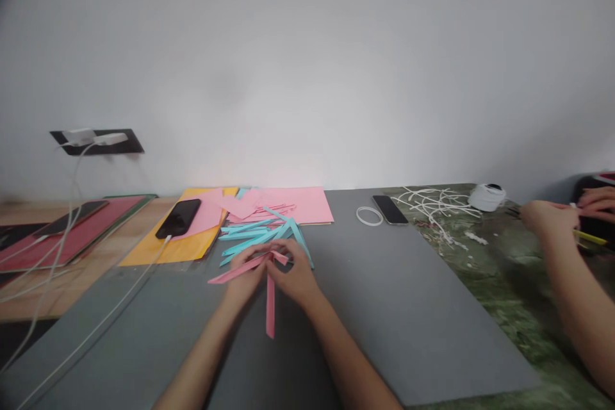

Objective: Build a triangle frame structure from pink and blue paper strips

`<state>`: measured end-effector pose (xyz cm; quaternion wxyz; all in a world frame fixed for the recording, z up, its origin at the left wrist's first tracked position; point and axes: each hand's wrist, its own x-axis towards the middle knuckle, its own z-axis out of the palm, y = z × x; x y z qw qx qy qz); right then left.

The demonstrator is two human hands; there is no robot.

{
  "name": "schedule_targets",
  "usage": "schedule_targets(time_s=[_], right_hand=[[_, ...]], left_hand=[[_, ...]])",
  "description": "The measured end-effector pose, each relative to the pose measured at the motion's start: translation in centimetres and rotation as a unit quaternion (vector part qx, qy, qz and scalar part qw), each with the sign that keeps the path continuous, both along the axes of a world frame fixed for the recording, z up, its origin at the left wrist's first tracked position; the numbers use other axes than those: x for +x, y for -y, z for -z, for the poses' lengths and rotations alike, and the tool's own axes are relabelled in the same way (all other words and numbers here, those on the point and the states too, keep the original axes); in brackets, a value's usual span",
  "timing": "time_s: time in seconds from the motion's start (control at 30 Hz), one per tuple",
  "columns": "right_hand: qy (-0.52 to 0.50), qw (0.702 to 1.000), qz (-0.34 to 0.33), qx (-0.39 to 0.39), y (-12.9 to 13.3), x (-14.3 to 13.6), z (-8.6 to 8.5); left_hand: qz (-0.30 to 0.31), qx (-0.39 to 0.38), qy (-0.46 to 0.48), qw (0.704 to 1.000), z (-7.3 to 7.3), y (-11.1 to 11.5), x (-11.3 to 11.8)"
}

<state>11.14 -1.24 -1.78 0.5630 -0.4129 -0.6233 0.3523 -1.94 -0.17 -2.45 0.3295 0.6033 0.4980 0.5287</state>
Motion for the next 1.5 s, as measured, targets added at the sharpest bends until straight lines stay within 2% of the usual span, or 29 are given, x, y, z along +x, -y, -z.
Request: schedule_targets(time_s=[0.07,0.17,0.27,0.37,0.47,0.6,0.8,0.87,0.93,1.0,1.07,1.1,1.17,1.27,1.37,1.5], right_hand=[[0.008,0.999,-0.006,0.042,0.2,-0.2,0.0],[0.005,0.997,0.052,0.064,0.0,-0.3,0.3],[-0.019,0.995,0.101,0.020,-0.2,-0.2,0.5],[-0.079,0.990,0.099,-0.055,-0.5,0.2,0.5],[-0.156,0.978,0.075,-0.120,-0.9,0.5,0.7],[-0.214,0.960,0.044,-0.174,-1.4,0.6,1.3],[-0.252,0.947,0.014,-0.200,-1.3,0.0,1.4],[-0.269,0.943,0.021,-0.196,-1.4,0.3,1.3],[-0.269,0.946,0.071,-0.169,-1.7,1.2,1.1],[-0.214,0.959,0.149,-0.113,-2.0,2.5,0.7],[-0.098,0.968,0.230,-0.036,-2.1,3.8,0.3],[-0.039,0.970,0.241,0.003,-2.0,4.3,0.0],[0.083,0.969,0.225,0.062,-1.7,4.9,-0.4],[0.199,0.963,0.152,0.099,-1.4,4.5,-0.6],[0.217,0.967,0.090,0.099,-1.3,3.6,-0.2],[0.222,0.970,0.044,0.088,-1.2,2.9,0.3]], left_hand=[[0.024,-0.017,0.044,0.999,0.2,0.1,0.2],[0.080,-0.053,0.122,0.988,0.1,0.2,0.3],[0.156,-0.094,0.158,0.970,-0.3,0.2,0.0],[0.207,-0.140,0.168,0.954,-0.6,0.2,-0.2],[0.195,-0.144,0.173,0.955,-0.5,0.0,0.1],[0.169,-0.136,0.194,0.957,0.5,-0.3,0.6],[0.156,-0.195,0.255,0.934,1.4,-0.7,0.3],[0.153,-0.202,0.275,0.927,1.3,-0.8,0.1],[0.146,-0.203,0.287,0.925,1.2,-0.9,-0.2],[0.136,-0.204,0.285,0.927,1.1,-1.1,-0.6],[0.128,-0.201,0.268,0.933,1.1,-1.2,-1.0],[0.126,-0.196,0.255,0.938,1.1,-1.3,-1.2],[0.123,-0.182,0.220,0.950,1.1,-1.4,-1.4],[0.119,-0.161,0.173,0.965,1.0,-1.4,-1.5],[0.134,-0.149,0.143,0.969,0.8,-1.2,-1.2],[0.162,-0.140,0.108,0.971,0.7,-1.0,-0.8]])
